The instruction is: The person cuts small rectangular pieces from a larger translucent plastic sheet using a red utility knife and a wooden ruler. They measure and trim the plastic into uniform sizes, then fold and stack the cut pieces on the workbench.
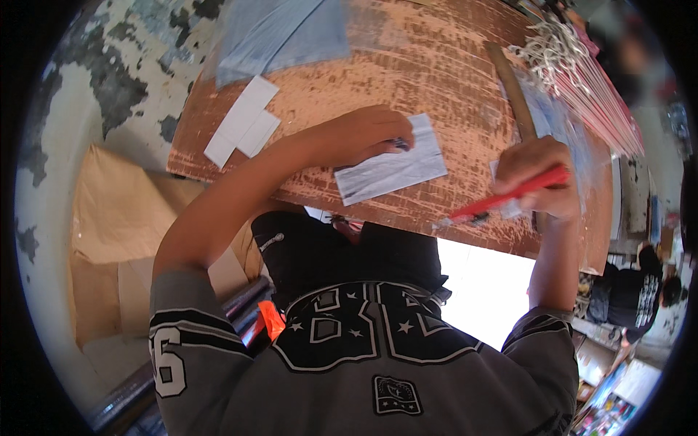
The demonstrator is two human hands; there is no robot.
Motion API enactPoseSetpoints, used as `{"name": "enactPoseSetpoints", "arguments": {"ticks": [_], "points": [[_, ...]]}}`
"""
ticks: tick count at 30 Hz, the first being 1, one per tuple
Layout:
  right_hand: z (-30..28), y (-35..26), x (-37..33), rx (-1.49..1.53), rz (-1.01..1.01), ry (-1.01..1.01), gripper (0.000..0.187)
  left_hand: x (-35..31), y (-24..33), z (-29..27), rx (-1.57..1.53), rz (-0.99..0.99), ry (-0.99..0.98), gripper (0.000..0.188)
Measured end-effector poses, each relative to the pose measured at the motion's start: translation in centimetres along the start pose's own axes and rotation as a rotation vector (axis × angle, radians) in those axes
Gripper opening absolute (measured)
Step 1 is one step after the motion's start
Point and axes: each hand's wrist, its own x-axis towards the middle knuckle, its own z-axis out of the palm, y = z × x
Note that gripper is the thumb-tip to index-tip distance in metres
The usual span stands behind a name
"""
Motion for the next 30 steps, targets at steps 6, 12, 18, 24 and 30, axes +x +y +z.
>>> {"name": "enactPoseSetpoints", "arguments": {"ticks": [6, 12, 18, 24, 30], "points": [[-0.6, -1.2, -11.4, 0.072, -0.203, 0.696, 0.051, 0.4, 0.8, -0.4, 0.03, 0.03, -0.01, 0.016], [-1.4, -0.1, -15.5, -0.463, 0.193, 1.061, 0.035, 1.2, 1.5, -0.8, 0.091, -0.055, -0.097, 0.017], [-2.2, 2.8, -19.5, -1.183, 0.414, 1.039, 0.034, 2.0, 3.3, -1.3, 0.154, -0.069, -0.127, 0.019], [-2.4, 5.7, -22.2, -1.32, 0.55, 0.928, 0.053, 2.1, 5.3, -0.9, 0.199, -0.095, -0.075, 0.022], [-1.1, 5.8, -22.0, -1.332, 0.619, 0.909, 0.074, 1.8, 8.2, 0.7, 0.307, -0.25, -0.003, 0.033]]}}
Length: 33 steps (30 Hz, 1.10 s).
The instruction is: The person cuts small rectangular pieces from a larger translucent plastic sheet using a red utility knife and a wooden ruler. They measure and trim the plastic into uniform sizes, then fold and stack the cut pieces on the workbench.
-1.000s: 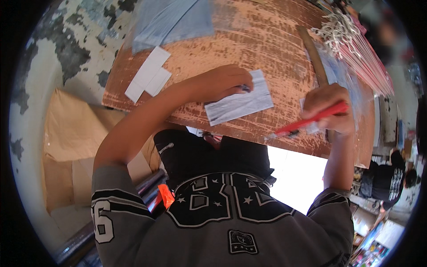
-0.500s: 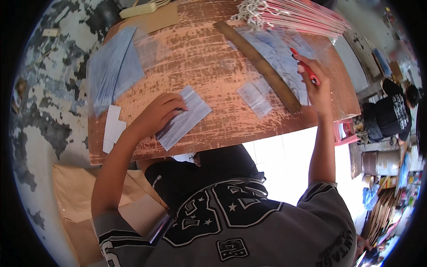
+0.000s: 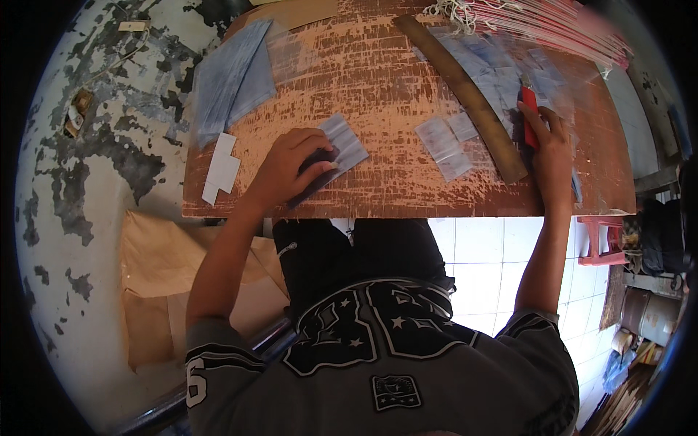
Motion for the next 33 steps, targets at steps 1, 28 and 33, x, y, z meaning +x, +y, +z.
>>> {"name": "enactPoseSetpoints", "arguments": {"ticks": [1, 28, 33], "points": [[-0.2, -0.2, 0.0, -0.007, 0.004, -0.006, 0.076, -0.1, 0.5, 0.2, 0.02, -0.02, 0.018, 0.036], [0.7, 0.5, -0.4, 0.168, 0.072, 0.03, 0.061, -1.8, 2.8, 2.7, 0.173, -0.15, 0.154, 0.039], [0.6, 0.3, -0.5, 0.15, 0.06, 0.036, 0.06, -1.6, 2.7, 2.8, 0.156, -0.151, 0.189, 0.027]]}}
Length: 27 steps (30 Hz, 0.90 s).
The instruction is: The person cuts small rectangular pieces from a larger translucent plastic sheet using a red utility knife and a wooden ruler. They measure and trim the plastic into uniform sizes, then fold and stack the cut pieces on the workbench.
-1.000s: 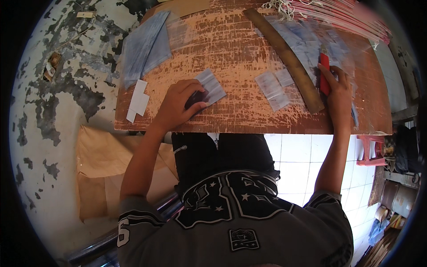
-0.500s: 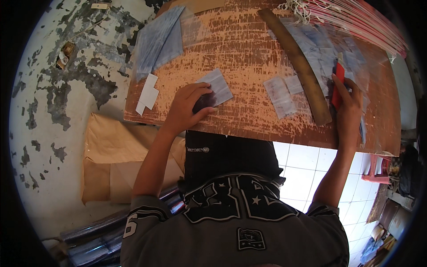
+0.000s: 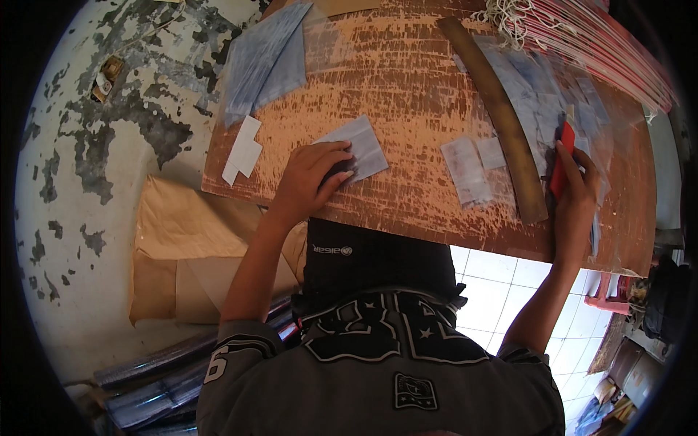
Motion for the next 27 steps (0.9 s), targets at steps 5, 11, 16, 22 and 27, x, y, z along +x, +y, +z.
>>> {"name": "enactPoseSetpoints", "arguments": {"ticks": [5, 11, 16, 22, 27], "points": [[-0.3, -0.8, 0.0, 0.001, 0.023, 0.007, 0.054, -0.1, 0.0, 0.2, -0.005, -0.018, 0.036, 0.012], [0.0, -0.3, 0.3, -0.014, -0.002, 0.046, 0.05, -0.1, -0.5, 0.3, -0.176, -0.11, 0.106, 0.011], [0.2, -0.1, 0.7, 0.0, -0.026, 0.094, 0.044, 0.1, -1.0, 0.3, -0.228, -0.127, 0.124, 0.018], [0.1, 0.1, 0.7, 0.044, 0.084, 0.151, 0.04, 0.1, -1.3, 0.2, -0.426, -0.256, 0.126, 0.023], [0.6, 1.5, 0.0, 0.117, 0.237, 0.264, 0.039, -0.5, -2.6, 0.3, -0.362, -0.173, 0.09, 0.016]]}}
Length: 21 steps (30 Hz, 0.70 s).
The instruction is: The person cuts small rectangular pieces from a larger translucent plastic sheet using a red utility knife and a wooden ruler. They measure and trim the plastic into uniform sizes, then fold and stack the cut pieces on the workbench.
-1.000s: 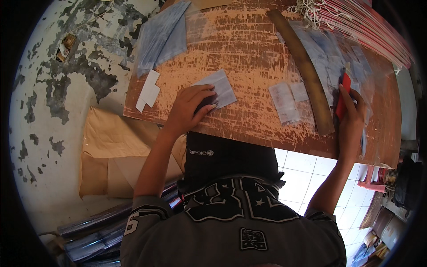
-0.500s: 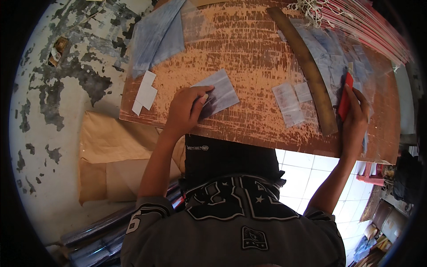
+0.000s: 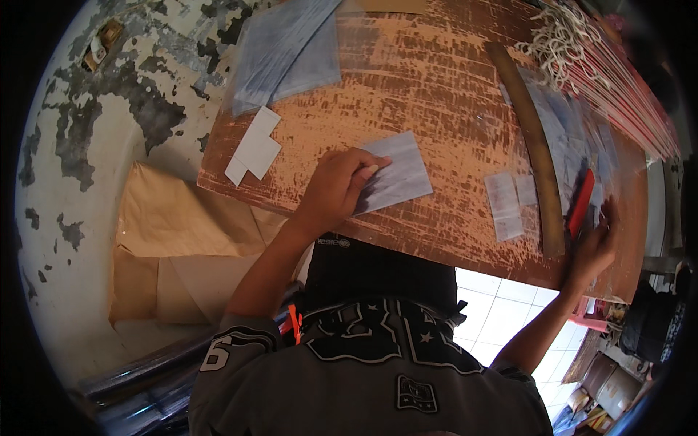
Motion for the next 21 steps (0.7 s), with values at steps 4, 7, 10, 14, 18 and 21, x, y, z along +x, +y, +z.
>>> {"name": "enactPoseSetpoints", "arguments": {"ticks": [4, 7, 10, 14, 18, 21], "points": [[-0.2, 0.7, 0.3, 0.011, 0.017, 0.078, 0.039, 0.3, 0.1, -0.1, -0.055, -0.029, -0.009, 0.015], [-0.4, 1.6, 0.6, -0.05, 0.049, 0.09, 0.04, 0.9, 0.1, -0.5, -0.069, -0.056, -0.029, 0.015], [-0.3, 1.7, 0.7, -0.017, 0.08, 0.085, 0.04, 1.5, 0.2, -0.7, -0.049, -0.035, -0.035, 0.015], [-0.2, 0.3, 0.7, 0.032, 0.066, 0.109, 0.042, 2.5, 0.0, -2.0, -0.119, -0.086, -0.124, 0.016], [-0.4, 0.8, 0.8, 0.007, 0.067, 0.125, 0.044, 3.6, 0.0, -2.9, -0.275, -0.203, -0.213, 0.016], [-0.6, 1.0, 0.9, -0.003, 0.064, 0.126, 0.044, 4.4, -0.7, -3.4, -0.313, -0.215, -0.25, 0.014]]}}
